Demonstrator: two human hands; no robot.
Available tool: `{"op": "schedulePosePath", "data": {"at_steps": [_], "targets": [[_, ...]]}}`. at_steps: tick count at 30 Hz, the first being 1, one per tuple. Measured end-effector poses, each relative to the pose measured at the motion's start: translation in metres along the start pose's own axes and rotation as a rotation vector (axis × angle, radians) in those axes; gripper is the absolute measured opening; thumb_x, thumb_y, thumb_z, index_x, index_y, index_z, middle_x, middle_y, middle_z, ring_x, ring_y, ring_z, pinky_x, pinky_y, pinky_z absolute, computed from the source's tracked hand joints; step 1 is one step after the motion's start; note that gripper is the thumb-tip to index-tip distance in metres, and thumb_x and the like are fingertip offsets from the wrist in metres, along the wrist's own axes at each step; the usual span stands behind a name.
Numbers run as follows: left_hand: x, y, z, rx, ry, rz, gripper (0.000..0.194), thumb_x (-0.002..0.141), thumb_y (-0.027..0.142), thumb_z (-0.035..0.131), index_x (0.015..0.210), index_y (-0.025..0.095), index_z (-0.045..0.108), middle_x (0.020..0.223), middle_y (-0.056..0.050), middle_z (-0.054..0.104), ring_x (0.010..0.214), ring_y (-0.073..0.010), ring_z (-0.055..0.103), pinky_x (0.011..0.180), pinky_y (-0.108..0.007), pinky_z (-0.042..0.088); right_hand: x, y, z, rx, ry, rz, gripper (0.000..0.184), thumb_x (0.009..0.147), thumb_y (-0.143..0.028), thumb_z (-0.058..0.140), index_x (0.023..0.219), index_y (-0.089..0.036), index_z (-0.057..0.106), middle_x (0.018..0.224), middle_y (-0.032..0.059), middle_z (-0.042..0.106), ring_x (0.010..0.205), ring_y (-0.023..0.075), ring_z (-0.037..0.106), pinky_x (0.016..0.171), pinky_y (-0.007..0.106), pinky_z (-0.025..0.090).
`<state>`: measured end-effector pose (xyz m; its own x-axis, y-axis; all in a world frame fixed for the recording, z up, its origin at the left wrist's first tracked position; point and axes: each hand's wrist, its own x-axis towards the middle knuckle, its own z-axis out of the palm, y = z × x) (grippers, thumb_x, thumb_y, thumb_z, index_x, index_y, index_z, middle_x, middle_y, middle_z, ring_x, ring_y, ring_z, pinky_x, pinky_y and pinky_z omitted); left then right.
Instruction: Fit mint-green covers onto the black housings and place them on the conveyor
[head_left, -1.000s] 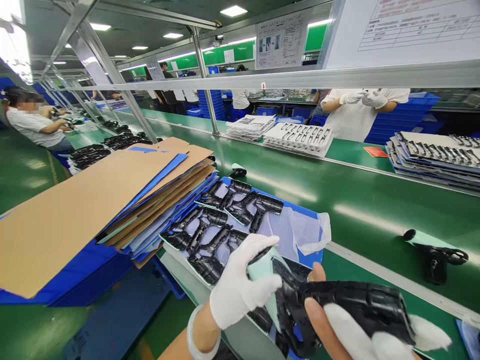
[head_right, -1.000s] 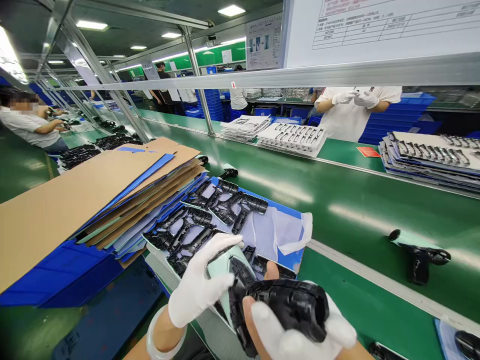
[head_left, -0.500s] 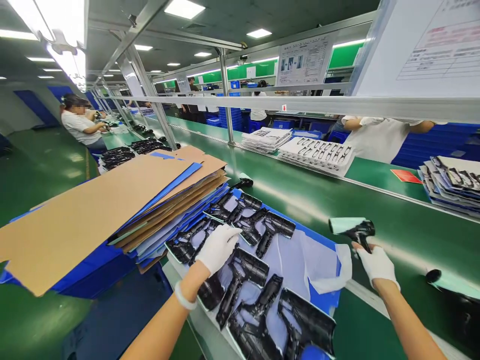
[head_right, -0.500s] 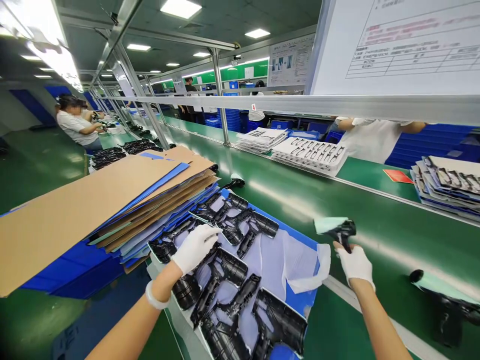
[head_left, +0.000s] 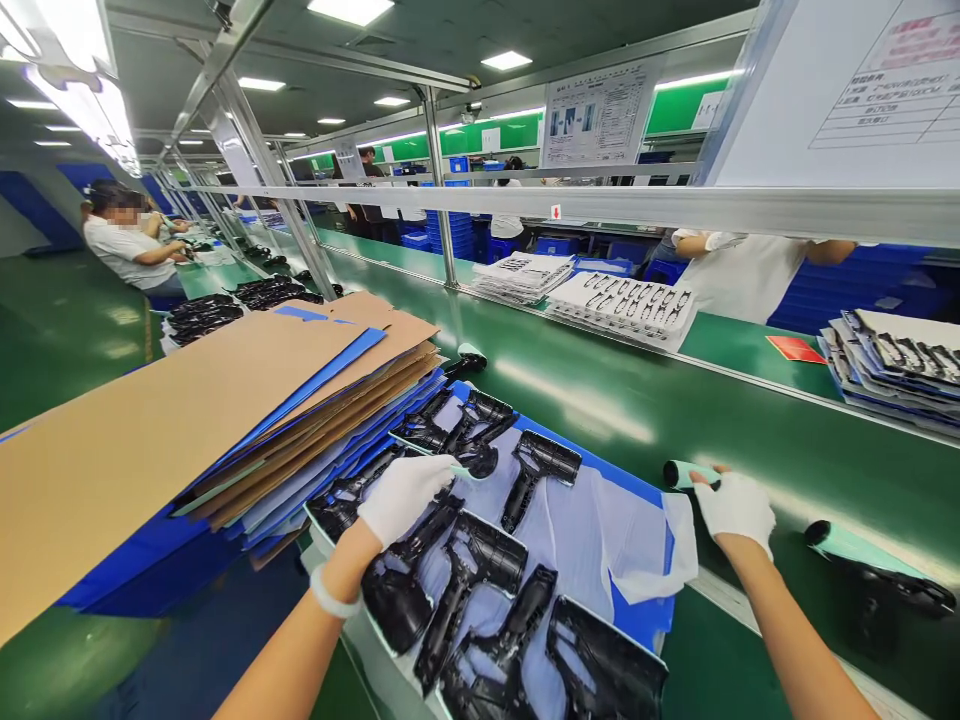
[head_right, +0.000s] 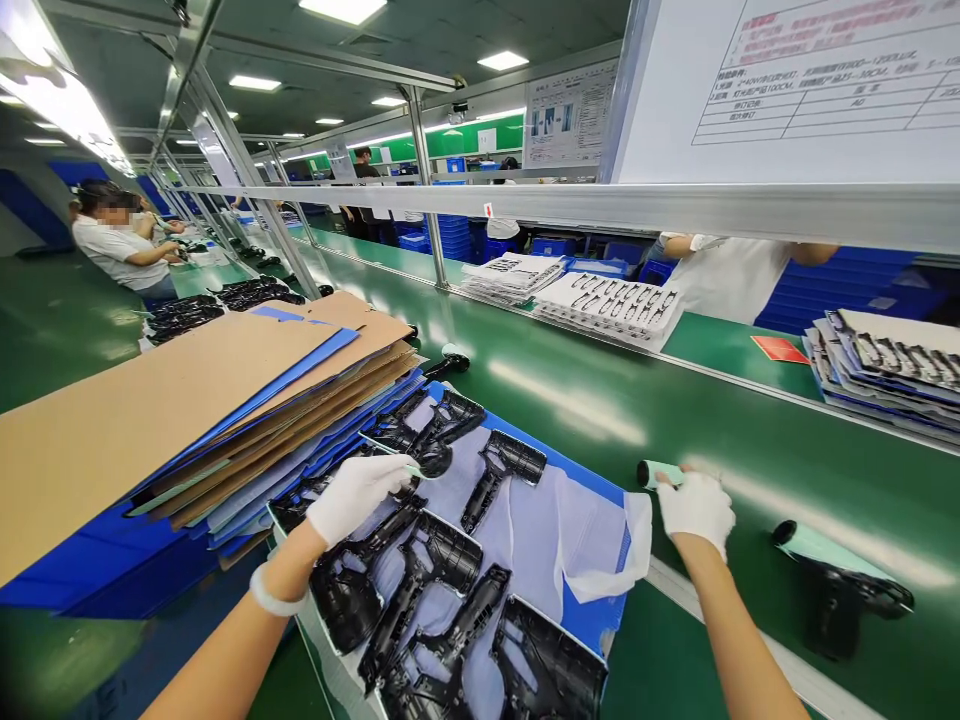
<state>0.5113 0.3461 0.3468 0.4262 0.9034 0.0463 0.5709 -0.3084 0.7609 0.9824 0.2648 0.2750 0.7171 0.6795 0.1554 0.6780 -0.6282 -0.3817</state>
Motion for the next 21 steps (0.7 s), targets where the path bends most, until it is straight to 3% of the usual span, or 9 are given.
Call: {"op": "schedulePosePath", "data": {"at_steps": [1,3,6,9,12,15,17,21], "targets": [[-0.007,0.002,-0.006,-0.082,0.020,-0.018,0.027,0.092,0.039,0.052,0.100,0.023,0.073,0.083,-0.005,0.076,0.078,-0.0226,0.069,0.079,-0.033,0.054,-0.013,-0.027,-0.004,0.014,-0.001,-0.124,0.055,0.088,-0.040,0.044,0.123,-0.002,0.062,0.114,0.0314,0.063,0.110,0.0445,0.059,0.085,0.058,0.048],[-0.018,0.005,-0.013,-0.241,0.065,-0.060,0.039,0.093,0.048,0.048,0.103,0.020,0.071,0.082,-0.006,0.076,0.074,-0.0230,0.071,0.073,-0.033,0.057,-0.049,-0.086,-0.008,0.049,-0.054,-0.411,0.045,0.092,-0.037,0.044,0.125,-0.012,0.063,0.118,0.0205,0.065,0.117,0.0341,0.057,0.095,0.047,0.045],[-0.025,0.010,-0.011,-0.416,0.192,-0.129,0.048,0.092,0.059,0.044,0.087,0.017,0.068,0.074,-0.005,0.070,0.067,-0.0206,0.068,0.065,-0.031,0.057,-0.109,-0.161,0.002,0.067,-0.208,-0.712,0.034,0.086,-0.041,0.063,0.117,-0.029,0.069,0.088,0.0080,0.071,0.086,0.0273,0.066,0.075,0.038,0.049],[-0.028,0.010,-0.003,-0.504,0.336,-0.188,0.041,0.083,0.057,0.062,0.076,0.016,0.063,0.070,-0.002,0.064,0.065,-0.0166,0.062,0.058,-0.025,0.052,-0.145,-0.195,0.018,0.057,-0.245,-0.764,0.027,0.081,-0.041,0.071,0.103,-0.025,0.073,0.068,0.0056,0.067,0.063,0.0250,0.065,0.057,0.033,0.044],[-0.036,0.007,-0.004,-0.587,0.385,-0.219,0.048,0.078,0.049,0.071,0.110,0.014,0.066,0.087,-0.005,0.069,0.070,-0.0189,0.066,0.058,-0.027,0.054,-0.151,-0.187,0.023,0.095,-0.186,-0.725,0.012,0.084,-0.029,0.065,0.091,-0.022,0.071,0.068,0.0059,0.065,0.057,0.0226,0.062,0.052,0.031,0.042],[-0.046,0.005,-0.012,-0.772,0.397,-0.279,0.076,0.077,0.042,0.071,0.144,0.022,0.044,0.105,-0.008,0.070,0.071,-0.0211,0.071,0.056,-0.031,0.058,-0.152,-0.158,0.016,0.203,-0.066,-0.699,0.020,0.081,-0.012,0.049,0.092,-0.021,0.063,0.075,0.0046,0.066,0.057,0.0191,0.062,0.054,0.031,0.047],[-0.050,0.004,-0.014,-0.894,0.391,-0.317,0.077,0.074,0.036,0.074,0.144,0.026,0.044,0.106,-0.007,0.071,0.071,-0.0228,0.073,0.058,-0.035,0.061,-0.160,-0.136,0.008,0.280,0.057,-0.688,0.024,0.077,-0.007,0.040,0.090,-0.020,0.056,0.080,0.0065,0.065,0.065,0.0207,0.064,0.061,0.035,0.052],[-0.053,0.004,-0.003,-0.955,0.338,-0.319,0.048,0.074,0.033,0.074,0.118,0.018,0.063,0.101,-0.010,0.074,0.081,-0.0306,0.075,0.069,-0.048,0.064,-0.191,-0.099,-0.013,0.412,0.315,-0.691,0.026,0.082,-0.010,0.045,0.106,-0.021,0.051,0.099,0.0130,0.068,0.092,0.0280,0.067,0.078,0.045,0.056]]}}
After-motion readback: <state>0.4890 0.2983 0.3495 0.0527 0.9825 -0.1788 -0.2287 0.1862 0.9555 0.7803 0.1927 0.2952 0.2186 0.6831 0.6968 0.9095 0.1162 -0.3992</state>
